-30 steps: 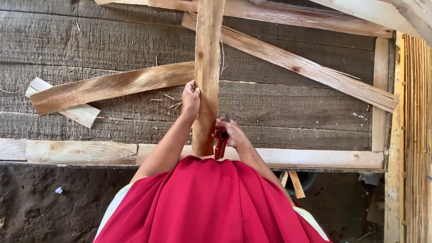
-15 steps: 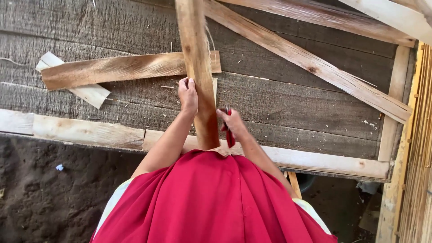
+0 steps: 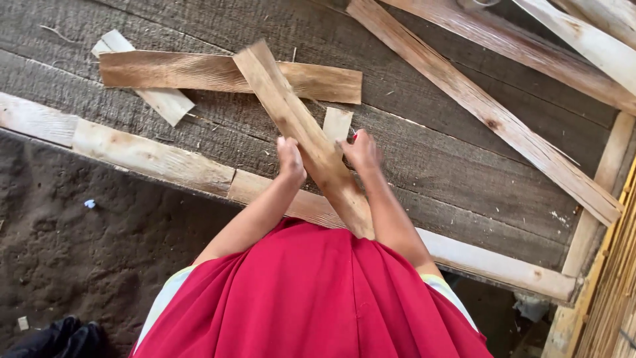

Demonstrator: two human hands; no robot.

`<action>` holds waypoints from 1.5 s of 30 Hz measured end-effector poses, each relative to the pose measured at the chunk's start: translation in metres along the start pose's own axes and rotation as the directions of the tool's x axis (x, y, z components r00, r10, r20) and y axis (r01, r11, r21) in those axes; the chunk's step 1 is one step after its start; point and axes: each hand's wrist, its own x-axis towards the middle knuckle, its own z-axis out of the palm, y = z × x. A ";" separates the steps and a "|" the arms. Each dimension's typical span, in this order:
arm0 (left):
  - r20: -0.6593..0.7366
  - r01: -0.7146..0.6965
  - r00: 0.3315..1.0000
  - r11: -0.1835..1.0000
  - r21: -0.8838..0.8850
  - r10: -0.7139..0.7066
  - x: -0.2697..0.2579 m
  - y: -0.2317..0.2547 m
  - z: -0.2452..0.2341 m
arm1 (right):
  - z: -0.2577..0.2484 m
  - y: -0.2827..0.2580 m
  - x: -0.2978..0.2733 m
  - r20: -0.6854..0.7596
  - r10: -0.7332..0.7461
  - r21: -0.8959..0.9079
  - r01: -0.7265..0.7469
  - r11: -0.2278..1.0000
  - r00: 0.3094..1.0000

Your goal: The person uses a red utility knife to cut thin wooden planks on a wooden workbench. They repeatedly measure, score, and snap the planks into smaller pieces, then arrange the cut pieces in a row on the bench.

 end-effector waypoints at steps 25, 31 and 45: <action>0.261 0.180 0.955 0.975 -0.131 -0.142 -0.065 -0.016 0.008 | -0.101 -0.027 -0.017 -0.625 -0.273 -0.010 0.342 0.939 0.731; 0.413 0.364 0.828 0.924 0.119 -0.380 -0.072 -0.110 0.019 | -0.092 -0.022 -0.063 -0.430 -0.352 -0.281 0.248 0.927 0.831; 0.346 -0.301 0.929 0.273 0.914 -0.135 -0.075 0.006 0.008 | -0.049 0.017 -0.020 -0.185 -0.293 -0.336 0.220 0.916 0.938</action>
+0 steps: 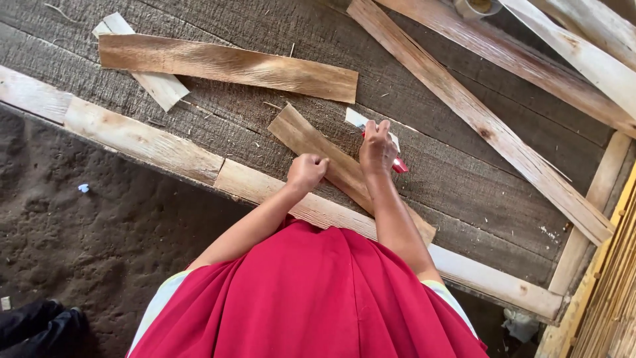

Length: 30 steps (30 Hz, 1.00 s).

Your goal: The person uses a red utility knife to cut thin wooden planks on a wooden workbench. They repeatedly measure, score, and snap the planks into smaller pieces, then arrange the cut pieces in a row on the bench.

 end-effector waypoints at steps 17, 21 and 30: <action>-0.056 -0.139 0.977 0.811 0.568 0.207 -0.003 0.022 -0.043 | 0.020 -0.011 0.003 0.620 -0.063 0.643 -0.460 0.613 0.782; -0.063 -0.134 0.977 0.814 0.566 0.205 0.004 0.017 -0.036 | 0.046 -0.030 0.011 0.537 -0.100 0.164 0.012 0.986 0.838; -0.067 -0.095 0.984 0.803 0.588 0.165 0.022 0.014 -0.021 | 0.051 -0.058 0.024 0.467 -0.160 -0.033 0.198 0.980 0.870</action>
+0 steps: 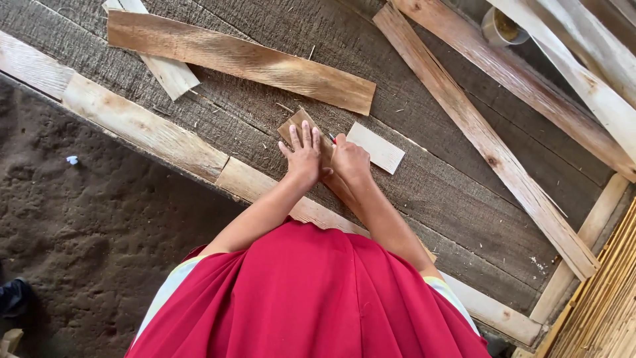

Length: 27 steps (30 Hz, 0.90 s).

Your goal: The person uses a red utility knife to cut thin wooden planks on a wooden workbench. They repeatedly measure, score, and snap the planks into smaller pieces, then arrange the cut pieces in a row on the bench.

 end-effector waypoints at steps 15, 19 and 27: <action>0.033 0.057 0.998 0.998 -0.028 -0.056 -0.009 0.013 -0.023 | -0.013 -0.006 -0.027 -0.015 -0.041 -0.028 0.040 0.999 0.999; 0.043 0.070 0.997 0.997 -0.018 -0.069 -0.022 0.017 -0.038 | -0.024 -0.004 -0.048 0.035 -0.034 -0.052 0.035 0.998 0.999; 0.000 0.040 0.999 0.999 0.008 -0.040 -0.020 0.018 -0.038 | -0.029 0.022 -0.057 -0.029 0.071 -0.044 -0.072 0.996 0.997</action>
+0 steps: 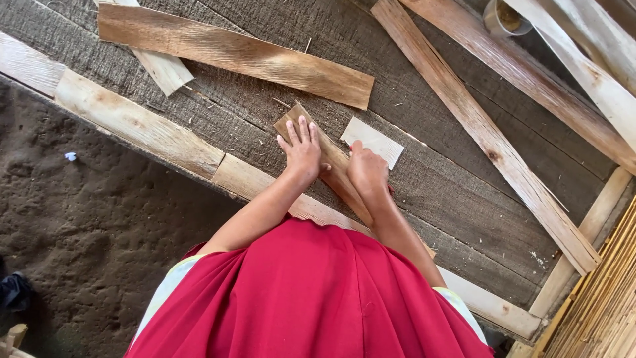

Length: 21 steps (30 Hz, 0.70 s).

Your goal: The person uses a red utility knife to cut thin wooden planks on a wooden workbench. They repeatedly measure, score, and snap the planks into smaller pieces, then arrange the cut pieces in a row on the bench.

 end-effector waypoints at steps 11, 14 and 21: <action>-0.075 -0.027 0.997 0.999 0.021 0.028 0.009 -0.007 0.023 | 0.011 -0.031 0.035 -0.005 -0.065 0.083 0.065 0.994 0.998; -0.035 -0.023 0.999 0.999 0.023 0.024 0.019 -0.009 0.033 | -0.012 -0.039 0.013 0.000 -0.042 0.141 0.042 0.989 0.999; -0.011 -0.022 1.000 0.999 0.041 0.023 0.014 -0.006 0.019 | -0.022 -0.040 0.011 0.019 -0.027 0.131 0.024 0.991 0.999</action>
